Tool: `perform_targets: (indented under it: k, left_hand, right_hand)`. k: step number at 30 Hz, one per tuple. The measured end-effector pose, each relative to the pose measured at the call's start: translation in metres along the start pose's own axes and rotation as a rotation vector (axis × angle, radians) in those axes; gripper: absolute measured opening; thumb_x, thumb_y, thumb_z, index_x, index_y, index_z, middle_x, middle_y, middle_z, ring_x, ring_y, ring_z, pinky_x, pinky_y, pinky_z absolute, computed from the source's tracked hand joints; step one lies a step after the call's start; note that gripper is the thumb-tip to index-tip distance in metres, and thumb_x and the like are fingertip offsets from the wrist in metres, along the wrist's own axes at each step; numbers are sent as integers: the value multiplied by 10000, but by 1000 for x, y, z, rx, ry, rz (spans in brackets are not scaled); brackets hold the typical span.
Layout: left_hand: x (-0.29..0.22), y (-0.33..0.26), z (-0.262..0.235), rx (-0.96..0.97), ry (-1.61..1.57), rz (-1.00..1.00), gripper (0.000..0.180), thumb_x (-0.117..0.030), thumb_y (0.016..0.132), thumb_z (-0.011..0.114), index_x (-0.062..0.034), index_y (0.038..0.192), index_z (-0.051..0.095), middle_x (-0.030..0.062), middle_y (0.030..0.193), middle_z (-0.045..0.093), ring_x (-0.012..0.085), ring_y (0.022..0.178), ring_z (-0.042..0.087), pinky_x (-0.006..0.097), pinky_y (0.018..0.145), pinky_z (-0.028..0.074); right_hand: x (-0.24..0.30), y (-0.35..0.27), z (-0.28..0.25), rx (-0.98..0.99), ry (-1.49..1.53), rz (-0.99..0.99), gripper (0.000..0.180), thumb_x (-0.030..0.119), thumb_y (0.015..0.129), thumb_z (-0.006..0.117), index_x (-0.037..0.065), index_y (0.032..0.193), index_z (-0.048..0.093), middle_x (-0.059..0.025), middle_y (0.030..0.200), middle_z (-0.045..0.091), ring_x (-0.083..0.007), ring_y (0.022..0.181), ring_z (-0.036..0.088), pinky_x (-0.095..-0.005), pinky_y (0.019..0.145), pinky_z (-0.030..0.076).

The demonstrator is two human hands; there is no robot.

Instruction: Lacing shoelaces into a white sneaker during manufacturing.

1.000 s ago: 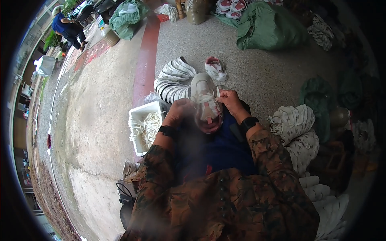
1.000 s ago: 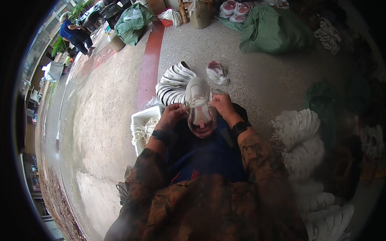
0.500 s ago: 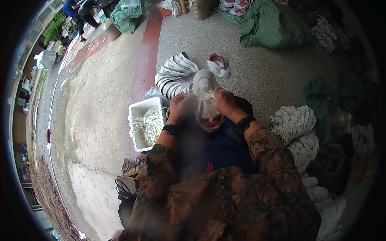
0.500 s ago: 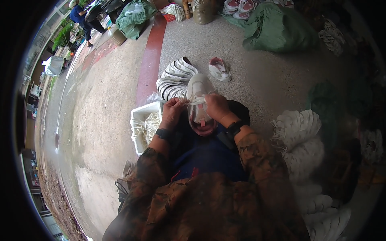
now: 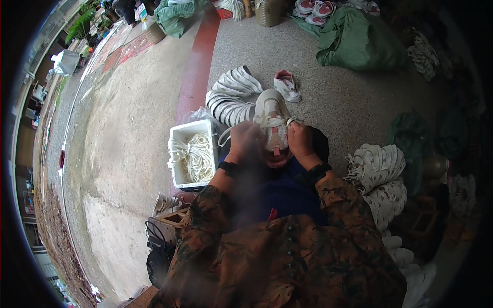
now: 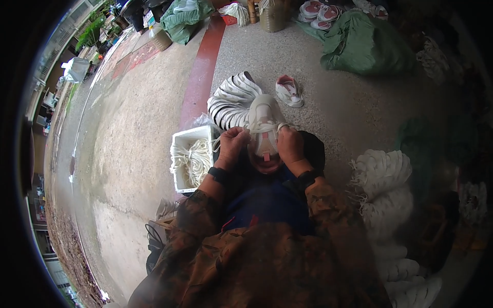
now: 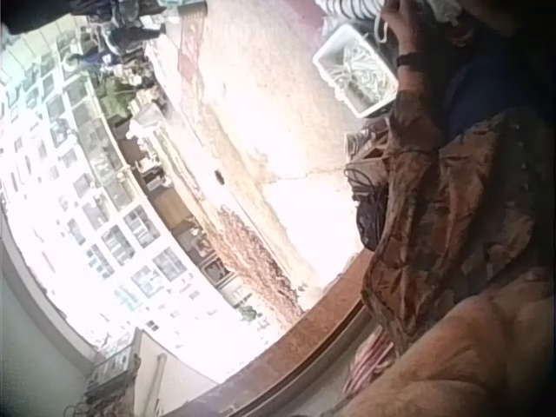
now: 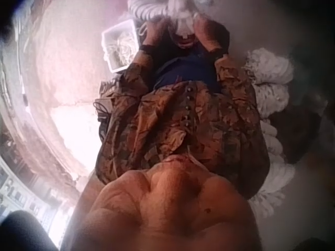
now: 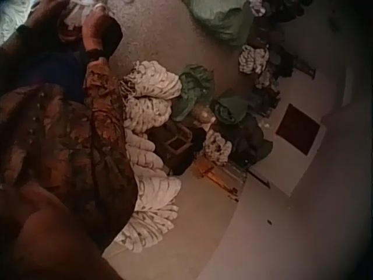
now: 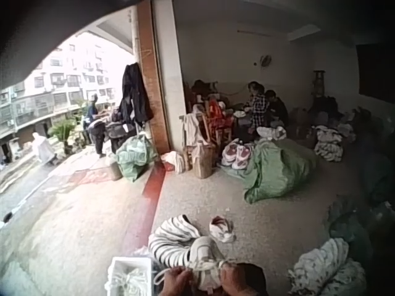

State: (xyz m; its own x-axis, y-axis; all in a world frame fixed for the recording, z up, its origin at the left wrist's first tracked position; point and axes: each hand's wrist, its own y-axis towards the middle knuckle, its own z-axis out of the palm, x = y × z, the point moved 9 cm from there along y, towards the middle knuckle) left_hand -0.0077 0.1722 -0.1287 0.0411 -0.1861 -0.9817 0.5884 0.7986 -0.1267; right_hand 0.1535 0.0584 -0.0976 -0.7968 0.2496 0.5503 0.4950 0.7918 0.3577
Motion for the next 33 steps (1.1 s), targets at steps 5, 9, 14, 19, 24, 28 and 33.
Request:
perform_targets:
  k: [5,9,14,19,24,28,33]
  left_hand:
    - [5,9,-3,2,112,62,106,-74,854,596,-6,783,634,30,704,642,75,606,572,212,579,471]
    - [7,7,4,-35,18,-21,108,-68,852,594,3,779,632,28,699,640,72,603,568,210,570,469]
    - [1,5,7,-59,35,-16,114,-78,847,602,8,777,629,31,697,638,71,602,563,213,559,465]
    - [9,12,-12,-83,272,164,118,-90,846,607,7,779,627,27,689,628,72,603,563,216,554,463]
    - [8,6,4,-90,49,-3,118,-91,850,602,7,789,625,29,694,627,75,602,563,218,551,463]
    - [11,7,1,-81,49,6,120,-96,853,597,10,805,626,34,700,630,80,604,567,222,548,465]
    - [13,12,0,-77,155,66,127,-101,840,593,15,801,628,40,697,634,85,610,573,230,556,471]
  right_hand:
    - [37,1,-12,106,-37,-23,204,125,788,570,-27,918,536,-247,843,590,-402,826,590,-454,722,495]
    - [28,-2,0,170,-126,8,249,99,753,578,-34,958,532,-240,858,591,-398,864,584,-433,760,502]
    - [8,1,14,77,-105,60,210,56,727,569,-40,913,558,-231,838,583,-391,855,572,-431,784,487]
    - [6,-2,15,-60,25,62,141,32,700,564,-29,826,581,-222,820,580,-388,841,564,-443,770,473]
    - [-5,-5,2,-53,17,206,78,33,691,561,-4,760,571,-220,782,565,-396,779,569,-462,718,475]
    - [5,-6,-5,-74,-49,76,46,33,688,566,8,726,556,-210,757,557,-392,752,570,-464,692,480]
    - [13,-3,-6,-24,-67,39,42,49,685,582,26,695,549,-178,750,555,-369,746,574,-468,683,482]
